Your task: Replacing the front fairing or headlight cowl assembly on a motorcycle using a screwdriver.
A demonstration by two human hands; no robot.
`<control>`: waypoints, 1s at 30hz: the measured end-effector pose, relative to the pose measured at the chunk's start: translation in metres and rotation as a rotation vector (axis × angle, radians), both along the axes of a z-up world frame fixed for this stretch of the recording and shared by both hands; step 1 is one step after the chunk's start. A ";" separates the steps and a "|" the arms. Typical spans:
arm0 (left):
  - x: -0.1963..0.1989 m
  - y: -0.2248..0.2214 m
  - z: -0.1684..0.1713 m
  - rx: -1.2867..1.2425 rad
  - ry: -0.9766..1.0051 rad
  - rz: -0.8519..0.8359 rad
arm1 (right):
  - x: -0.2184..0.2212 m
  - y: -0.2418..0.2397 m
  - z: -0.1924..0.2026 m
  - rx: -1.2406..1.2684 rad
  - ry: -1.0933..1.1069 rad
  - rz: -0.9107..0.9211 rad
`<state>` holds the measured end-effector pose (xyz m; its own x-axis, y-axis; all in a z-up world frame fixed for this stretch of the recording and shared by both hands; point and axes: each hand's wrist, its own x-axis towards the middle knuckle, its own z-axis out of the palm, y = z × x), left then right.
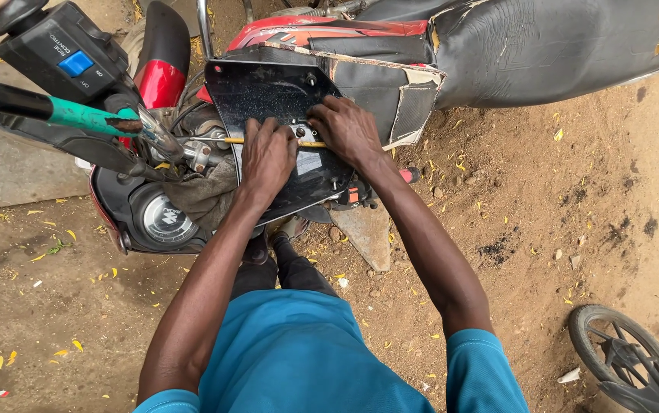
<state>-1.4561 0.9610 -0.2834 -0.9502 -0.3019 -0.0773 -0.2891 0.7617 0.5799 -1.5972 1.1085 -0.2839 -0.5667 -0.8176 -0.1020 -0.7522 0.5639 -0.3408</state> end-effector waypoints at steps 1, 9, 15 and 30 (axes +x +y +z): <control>-0.001 -0.002 -0.003 0.022 0.007 0.009 | -0.001 0.000 -0.001 -0.032 -0.002 -0.020; -0.022 -0.013 -0.015 -0.112 0.012 -0.002 | -0.011 0.021 0.009 0.098 -0.014 -0.098; -0.036 -0.011 -0.021 -0.119 -0.058 -0.012 | -0.002 0.014 0.018 0.158 0.112 -0.021; -0.010 -0.009 -0.013 0.149 0.308 0.037 | 0.021 0.036 0.018 -0.773 -0.930 -0.657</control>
<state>-1.4660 0.9517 -0.2963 -0.9244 -0.3434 0.1660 -0.1088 0.6544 0.7483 -1.5762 1.1443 -0.2658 -0.8416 -0.4500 -0.2986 0.2518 0.1622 -0.9541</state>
